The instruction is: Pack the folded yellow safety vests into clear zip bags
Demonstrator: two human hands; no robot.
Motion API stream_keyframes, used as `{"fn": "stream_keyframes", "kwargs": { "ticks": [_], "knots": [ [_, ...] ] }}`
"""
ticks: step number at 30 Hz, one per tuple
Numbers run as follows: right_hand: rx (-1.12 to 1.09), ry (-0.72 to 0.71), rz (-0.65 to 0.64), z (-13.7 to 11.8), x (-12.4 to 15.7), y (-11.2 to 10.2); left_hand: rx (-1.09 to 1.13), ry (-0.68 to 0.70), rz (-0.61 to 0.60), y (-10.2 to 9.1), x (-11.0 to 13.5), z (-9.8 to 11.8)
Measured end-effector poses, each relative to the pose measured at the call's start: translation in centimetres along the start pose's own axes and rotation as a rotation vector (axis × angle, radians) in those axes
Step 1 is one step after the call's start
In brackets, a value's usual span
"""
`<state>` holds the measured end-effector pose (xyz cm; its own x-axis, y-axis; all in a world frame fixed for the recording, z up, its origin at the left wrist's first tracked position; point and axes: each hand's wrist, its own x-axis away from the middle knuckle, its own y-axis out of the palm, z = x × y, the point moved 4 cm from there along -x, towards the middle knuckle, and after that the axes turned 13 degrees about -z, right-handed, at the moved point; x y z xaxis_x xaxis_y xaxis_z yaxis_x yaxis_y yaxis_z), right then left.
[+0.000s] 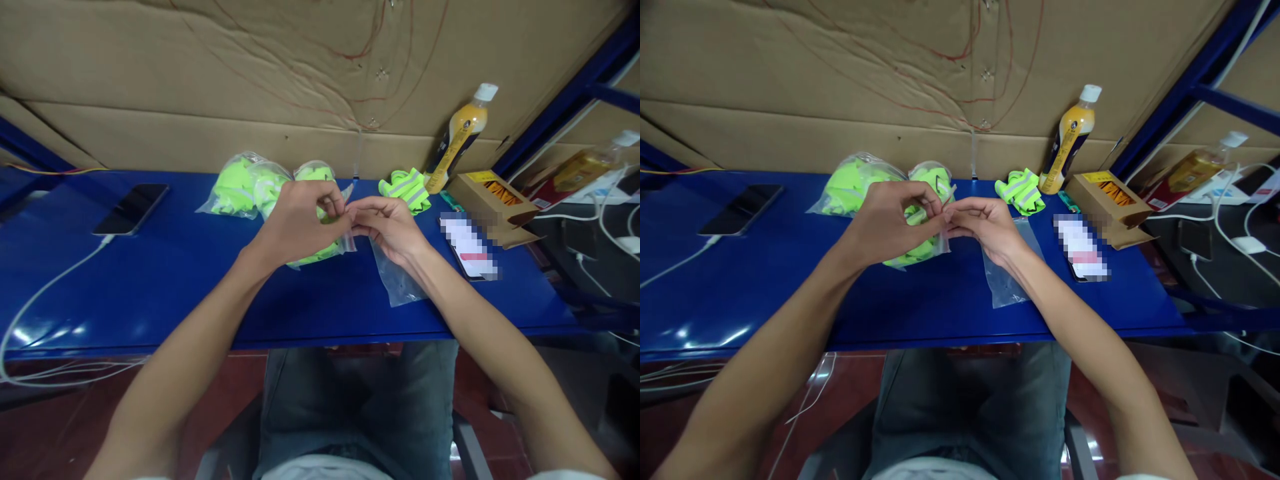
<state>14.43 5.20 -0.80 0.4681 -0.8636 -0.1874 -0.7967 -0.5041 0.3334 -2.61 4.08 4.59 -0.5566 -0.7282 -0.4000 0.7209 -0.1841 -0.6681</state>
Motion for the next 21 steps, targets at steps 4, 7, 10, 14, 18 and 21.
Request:
{"fn": "stream_keyframes", "kwargs": {
  "ticks": [4, 7, 10, 14, 18, 21],
  "knots": [
    [-0.043, 0.009, -0.041, 0.3, 0.0, 0.3, 0.142, -0.08, -0.044, 0.1, 0.0, -0.6],
    [-0.029, -0.02, -0.04, 0.2, 0.0, 0.4, 0.262, -0.113, -0.083, 0.3, 0.0, -1.0],
    [0.024, -0.073, -0.02, 0.0, -0.2, 0.2, 0.297, -0.153, -0.117, 0.4, 0.1, -1.2],
    [0.123, -0.128, -0.033, -0.2, -0.5, -0.4, 0.313, -0.243, -0.103, 0.4, 0.1, -1.7],
    [0.343, -0.261, -0.077, -0.4, -0.6, -0.8, 0.459, -0.289, -0.047, 0.4, -0.3, -3.4],
    [0.504, -0.326, -0.125, 0.5, -0.5, -0.7, 0.396, -0.256, 0.03, 0.1, -0.6, -4.2]
  ]
}}
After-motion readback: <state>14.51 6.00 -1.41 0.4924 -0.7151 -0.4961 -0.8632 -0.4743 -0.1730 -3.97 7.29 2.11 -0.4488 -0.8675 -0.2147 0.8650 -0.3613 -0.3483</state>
